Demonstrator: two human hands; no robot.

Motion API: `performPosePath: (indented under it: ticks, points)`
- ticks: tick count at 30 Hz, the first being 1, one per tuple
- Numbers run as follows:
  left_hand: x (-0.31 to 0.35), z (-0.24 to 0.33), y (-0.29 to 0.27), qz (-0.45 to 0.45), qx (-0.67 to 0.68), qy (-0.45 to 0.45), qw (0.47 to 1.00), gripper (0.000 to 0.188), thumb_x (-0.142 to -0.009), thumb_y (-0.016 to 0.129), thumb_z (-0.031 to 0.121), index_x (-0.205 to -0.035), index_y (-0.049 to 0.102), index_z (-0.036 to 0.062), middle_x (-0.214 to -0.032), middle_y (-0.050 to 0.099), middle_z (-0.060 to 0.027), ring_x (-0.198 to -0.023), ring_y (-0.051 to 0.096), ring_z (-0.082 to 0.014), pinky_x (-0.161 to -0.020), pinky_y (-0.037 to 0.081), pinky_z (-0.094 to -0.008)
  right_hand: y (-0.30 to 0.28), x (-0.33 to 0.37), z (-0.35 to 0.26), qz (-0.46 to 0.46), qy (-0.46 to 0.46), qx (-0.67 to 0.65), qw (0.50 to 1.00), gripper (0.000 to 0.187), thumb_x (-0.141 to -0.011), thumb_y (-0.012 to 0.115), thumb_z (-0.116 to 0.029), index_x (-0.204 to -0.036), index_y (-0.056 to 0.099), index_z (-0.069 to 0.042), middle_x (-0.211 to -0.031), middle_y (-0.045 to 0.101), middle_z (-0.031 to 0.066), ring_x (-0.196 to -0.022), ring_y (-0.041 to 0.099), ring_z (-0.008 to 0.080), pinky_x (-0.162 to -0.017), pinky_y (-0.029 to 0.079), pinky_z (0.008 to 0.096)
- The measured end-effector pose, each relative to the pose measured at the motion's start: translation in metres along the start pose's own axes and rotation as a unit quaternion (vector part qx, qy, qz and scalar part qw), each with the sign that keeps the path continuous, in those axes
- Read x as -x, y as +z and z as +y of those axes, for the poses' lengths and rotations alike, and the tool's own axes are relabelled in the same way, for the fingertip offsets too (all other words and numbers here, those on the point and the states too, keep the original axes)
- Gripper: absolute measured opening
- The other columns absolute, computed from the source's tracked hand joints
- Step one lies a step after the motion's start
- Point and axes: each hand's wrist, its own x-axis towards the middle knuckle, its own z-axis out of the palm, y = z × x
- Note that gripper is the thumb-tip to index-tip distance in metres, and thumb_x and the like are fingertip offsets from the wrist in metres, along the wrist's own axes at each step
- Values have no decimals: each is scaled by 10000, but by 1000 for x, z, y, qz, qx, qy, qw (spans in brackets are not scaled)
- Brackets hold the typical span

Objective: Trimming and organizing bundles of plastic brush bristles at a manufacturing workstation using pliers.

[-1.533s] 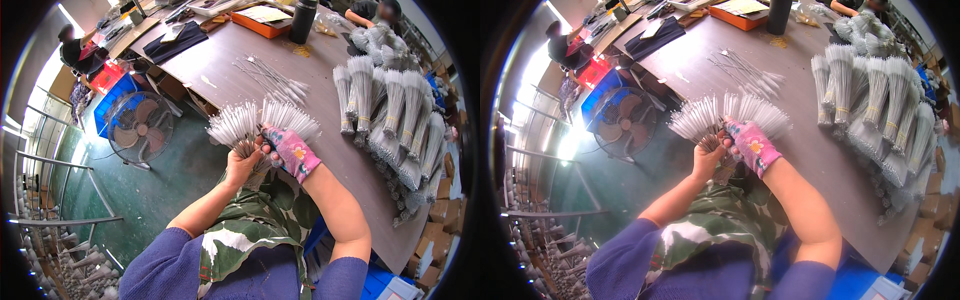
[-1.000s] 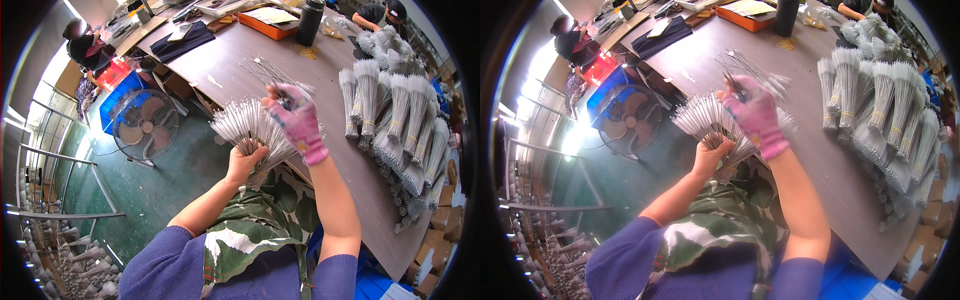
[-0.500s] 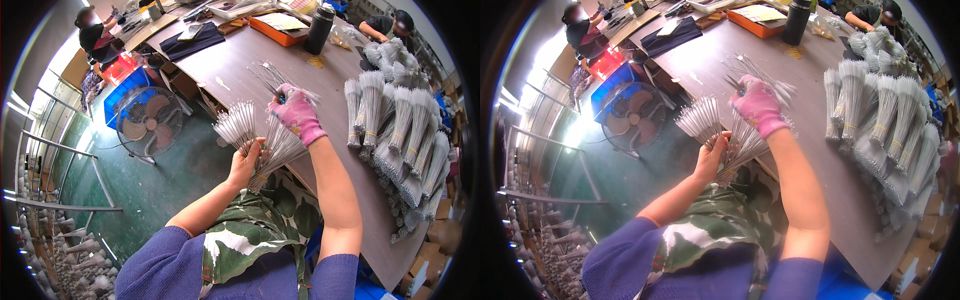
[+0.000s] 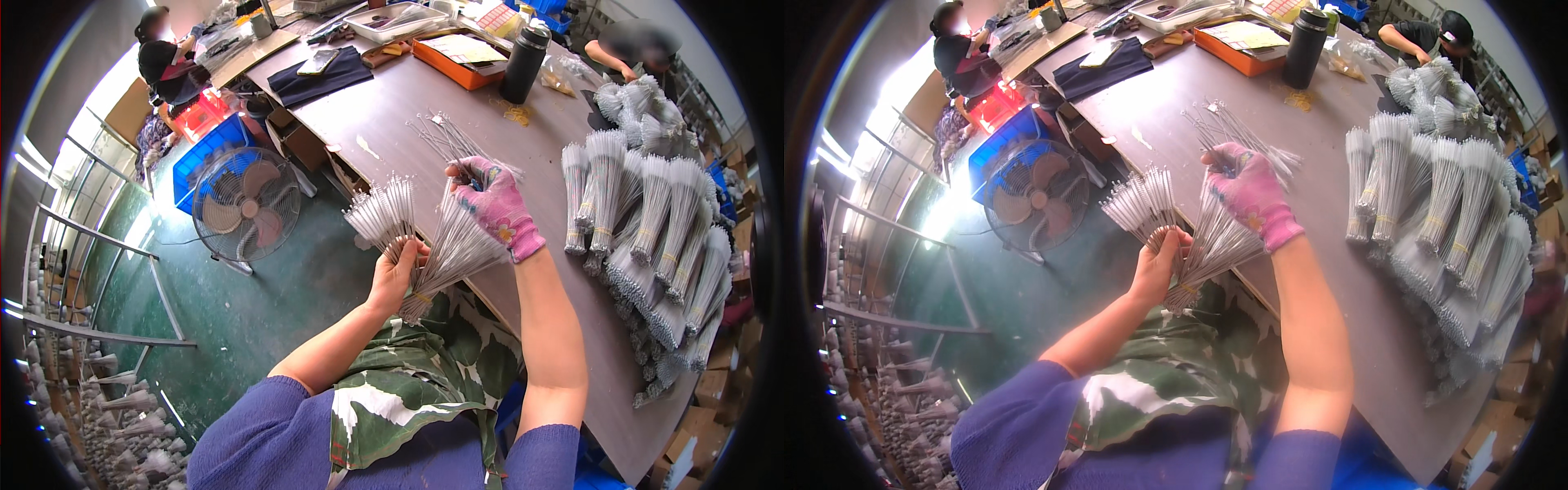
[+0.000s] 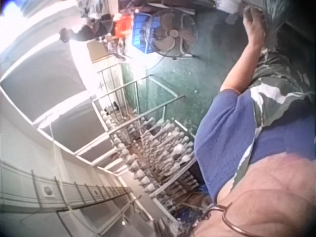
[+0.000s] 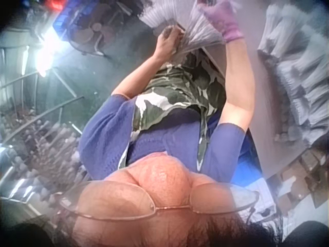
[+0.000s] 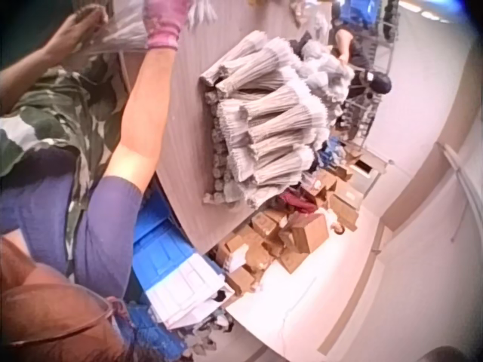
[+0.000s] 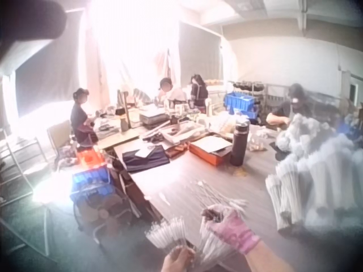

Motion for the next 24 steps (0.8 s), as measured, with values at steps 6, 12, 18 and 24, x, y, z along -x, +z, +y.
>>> performPosePath:
  ticks: [6,12,18,24]
  points:
    - [-1,1,1,-19,19,-7,1000,194,-937,472,208,-972,558,38,-909,597,-37,-841,563,-119,-747,456,-253,2,8,-2,5,-15,-67,998,200,-774,610,-4,-973,601,16,-906,641,69,-819,595,113,-755,478,233]
    - [-6,-7,-8,12,7,-6,1000,158,-910,529,183,-957,589,45,-906,608,-11,-855,557,-87,-787,435,-239,-4,38,5,220,-60,-83,970,366,-753,709,-125,-1072,580,3,-899,616,57,-764,570,111,-676,495,217]
    - [-6,-13,-6,10,-9,-26,1000,148,-869,593,149,-971,603,43,-891,620,7,-843,552,-72,-782,437,-239,3,22,32,144,27,-35,989,558,-674,779,-200,-1107,538,56,-960,608,88,-813,577,129,-730,480,234]
    - [-1,-7,-1,-32,-64,-53,996,201,-794,654,40,-990,614,24,-906,628,2,-832,560,-68,-772,451,-242,1,11,27,120,61,-22,991,267,-701,679,-70,-940,596,15,-810,611,34,-717,563,93,-677,468,229]
